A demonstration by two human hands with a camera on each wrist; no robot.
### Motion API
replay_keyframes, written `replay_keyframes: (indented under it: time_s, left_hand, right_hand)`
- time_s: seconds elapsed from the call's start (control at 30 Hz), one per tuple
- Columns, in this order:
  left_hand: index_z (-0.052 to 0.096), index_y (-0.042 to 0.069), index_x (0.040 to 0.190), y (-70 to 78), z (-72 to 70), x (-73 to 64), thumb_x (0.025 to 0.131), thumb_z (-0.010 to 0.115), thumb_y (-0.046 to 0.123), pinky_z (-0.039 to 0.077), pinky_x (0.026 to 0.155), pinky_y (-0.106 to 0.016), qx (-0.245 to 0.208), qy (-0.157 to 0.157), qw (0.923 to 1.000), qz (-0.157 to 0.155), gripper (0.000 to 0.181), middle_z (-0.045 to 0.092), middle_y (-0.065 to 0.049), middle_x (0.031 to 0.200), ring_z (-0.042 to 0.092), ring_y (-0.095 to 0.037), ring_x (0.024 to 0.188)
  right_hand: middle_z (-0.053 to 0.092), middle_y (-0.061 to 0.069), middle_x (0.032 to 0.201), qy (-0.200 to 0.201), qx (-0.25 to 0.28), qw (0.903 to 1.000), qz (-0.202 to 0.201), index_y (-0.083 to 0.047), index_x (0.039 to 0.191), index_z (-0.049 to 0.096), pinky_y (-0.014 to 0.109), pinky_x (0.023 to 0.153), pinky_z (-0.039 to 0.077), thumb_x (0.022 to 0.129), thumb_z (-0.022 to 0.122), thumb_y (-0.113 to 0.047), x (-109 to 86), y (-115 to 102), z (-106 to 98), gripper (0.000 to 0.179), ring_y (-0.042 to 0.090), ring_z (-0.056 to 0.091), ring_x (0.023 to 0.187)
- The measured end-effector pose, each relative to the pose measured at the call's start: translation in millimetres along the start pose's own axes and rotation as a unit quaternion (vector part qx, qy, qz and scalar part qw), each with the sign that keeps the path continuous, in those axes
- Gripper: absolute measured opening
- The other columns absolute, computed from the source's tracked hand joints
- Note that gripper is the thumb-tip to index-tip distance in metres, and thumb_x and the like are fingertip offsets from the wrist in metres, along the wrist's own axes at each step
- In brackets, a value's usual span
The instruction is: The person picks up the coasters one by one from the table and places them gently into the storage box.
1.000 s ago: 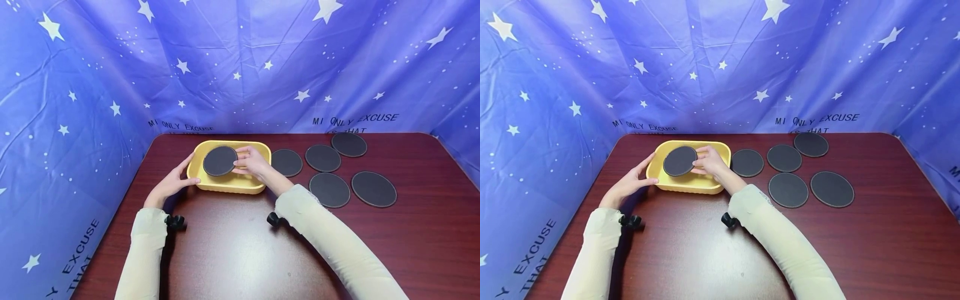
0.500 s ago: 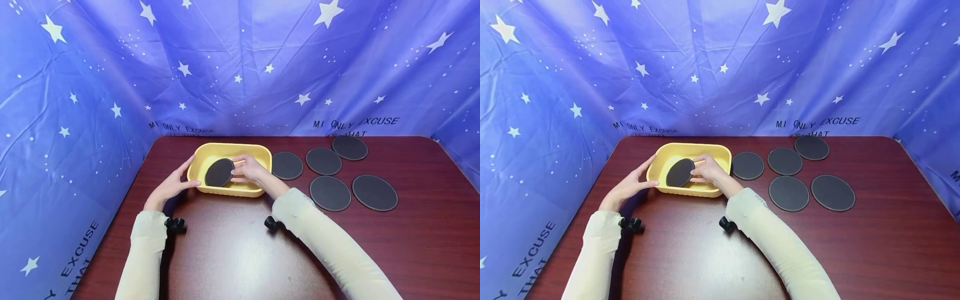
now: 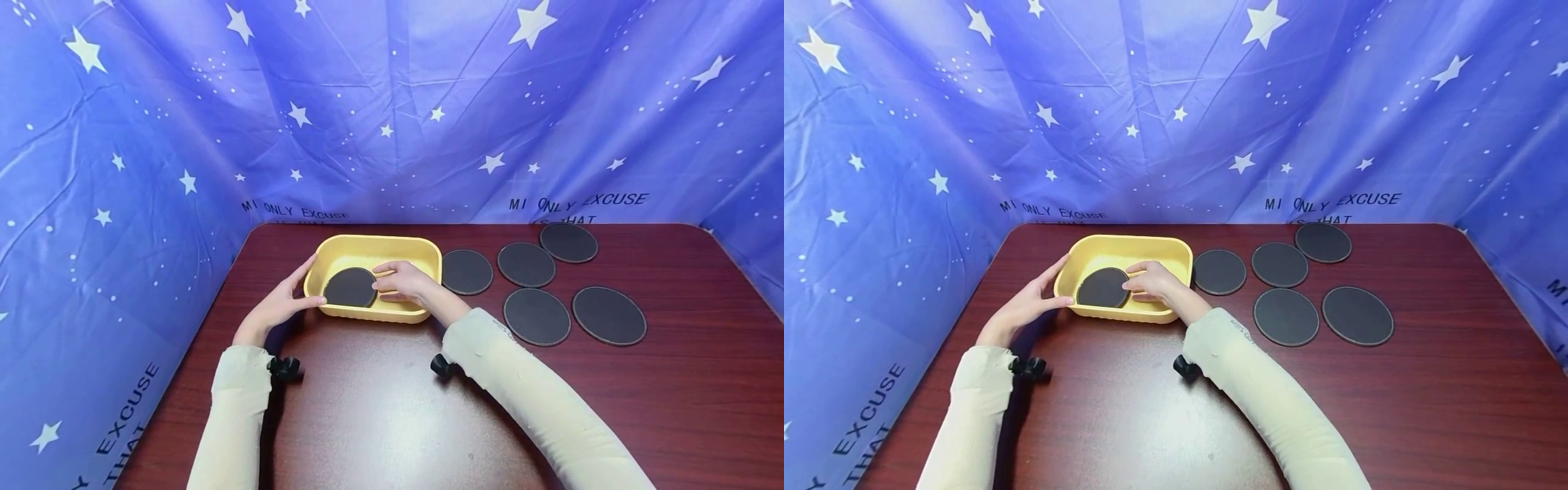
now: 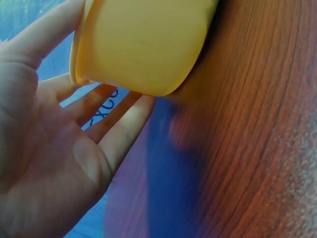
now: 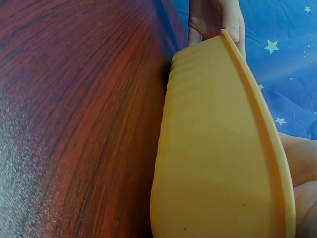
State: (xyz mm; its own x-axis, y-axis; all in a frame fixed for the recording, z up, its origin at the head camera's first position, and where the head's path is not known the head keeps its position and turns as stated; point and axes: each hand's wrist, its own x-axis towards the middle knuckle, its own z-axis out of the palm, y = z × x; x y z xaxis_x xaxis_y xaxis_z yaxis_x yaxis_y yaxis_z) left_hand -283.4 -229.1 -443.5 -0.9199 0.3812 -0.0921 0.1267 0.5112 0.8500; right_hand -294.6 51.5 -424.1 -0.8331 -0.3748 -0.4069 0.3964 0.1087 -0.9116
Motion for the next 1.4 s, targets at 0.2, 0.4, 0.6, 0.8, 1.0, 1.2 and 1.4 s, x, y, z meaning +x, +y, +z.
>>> replay_keyframes:
  time_s: [0.2, 0.4, 0.6, 0.8, 1.0, 1.2, 1.4]
  left_hand:
    - [0.014, 0.028, 0.161, -3.1, -0.3, -0.3, 0.091, 0.073, 0.022, 0.015, 0.124, -0.056, -0.002, -0.001, 1.0, 0.006, 0.092, 0.013, -0.005, 0.169, 0.013, -0.03, 0.155]
    - [0.014, 0.028, 0.161, -4.0, -1.2, -1.7, 0.091, 0.073, 0.021, 0.015, 0.124, -0.057, 0.001, 0.002, 1.0, 0.0, 0.092, 0.013, -0.005, 0.169, 0.014, -0.032, 0.155]
    - [0.014, 0.027, 0.161, -2.2, -1.4, -2.3, 0.09, 0.074, 0.022, 0.016, 0.124, -0.056, -0.001, 0.003, 1.0, 0.004, 0.093, 0.014, -0.005, 0.169, 0.016, -0.032, 0.154]
    - [0.015, 0.027, 0.161, -1.0, -1.4, -2.3, 0.09, 0.074, 0.024, 0.014, 0.124, -0.057, 0.006, 0.005, 1.0, -0.004, 0.093, 0.014, -0.005, 0.169, 0.013, -0.031, 0.155]
    - [0.015, 0.029, 0.161, -0.4, -2.4, -3.4, 0.09, 0.074, 0.025, 0.012, 0.124, -0.059, 0.013, 0.007, 0.9998, -0.011, 0.093, 0.014, -0.006, 0.169, 0.011, -0.031, 0.155]
    - [0.015, 0.029, 0.161, -1.2, -1.3, -2.8, 0.09, 0.074, 0.024, 0.013, 0.124, -0.058, 0.006, 0.006, 1.0, -0.003, 0.092, 0.014, -0.005, 0.169, 0.012, -0.031, 0.155]
    - [0.016, 0.03, 0.161, -0.5, -0.1, -0.7, 0.09, 0.074, 0.024, 0.013, 0.125, -0.057, 0.001, 0.005, 1.0, 0.005, 0.092, 0.015, -0.005, 0.169, 0.013, -0.03, 0.155]
  right_hand:
    - [0.051, 0.026, 0.142, -0.003, -0.016, 0.9998, 0.009, 0.002, 0.145, 0.043, 0.043, 0.107, 0.05, 0.095, 0.06, -0.001, -3.6, 0, -1, 0.053, 0.025, 0.06, 0.112]
    - [0.053, 0.025, 0.139, -0.011, -0.01, 0.9999, 0.002, 0.001, 0.147, 0.04, 0.044, 0.107, 0.049, 0.095, 0.06, -0.002, -8.8, -4, -4, 0.055, 0.035, 0.057, 0.126]
    - [0.056, 0.017, 0.12, -0.021, -0.003, 0.9993, -0.031, 0.006, 0.148, 0.037, 0.048, 0.109, 0.047, 0.097, 0.055, 0.002, -15.3, -10, -12, 0.054, 0.038, 0.056, 0.123]
    - [0.048, 0.031, 0.138, -0.036, 0.01, 0.9977, -0.056, 0.008, 0.149, 0.035, 0.051, 0.11, 0.044, 0.098, 0.052, 0.002, -27.3, -16, -21, 0.054, 0.036, 0.058, 0.12]
    - [0.051, 0.029, 0.138, -0.036, 0.018, 0.9962, -0.078, 0.007, 0.148, 0.038, 0.045, 0.107, 0.049, 0.098, 0.053, 0.001, -39.8, -18, -29, 0.052, 0.022, 0.065, 0.107]
    - [0.06, 0.017, 0.124, -0.041, 0.017, 0.9936, -0.104, 0.007, 0.147, 0.038, 0.041, 0.102, 0.053, 0.099, 0.053, 0.0, -56.4, -17, -41, 0.051, 0.016, 0.067, 0.102]
    - [0.059, 0.018, 0.129, -0.038, 0.013, 0.9922, -0.118, 0.006, 0.148, 0.038, 0.036, 0.098, 0.056, 0.098, 0.054, -0.001, -74.5, -15, -59, 0.053, 0.014, 0.068, 0.103]
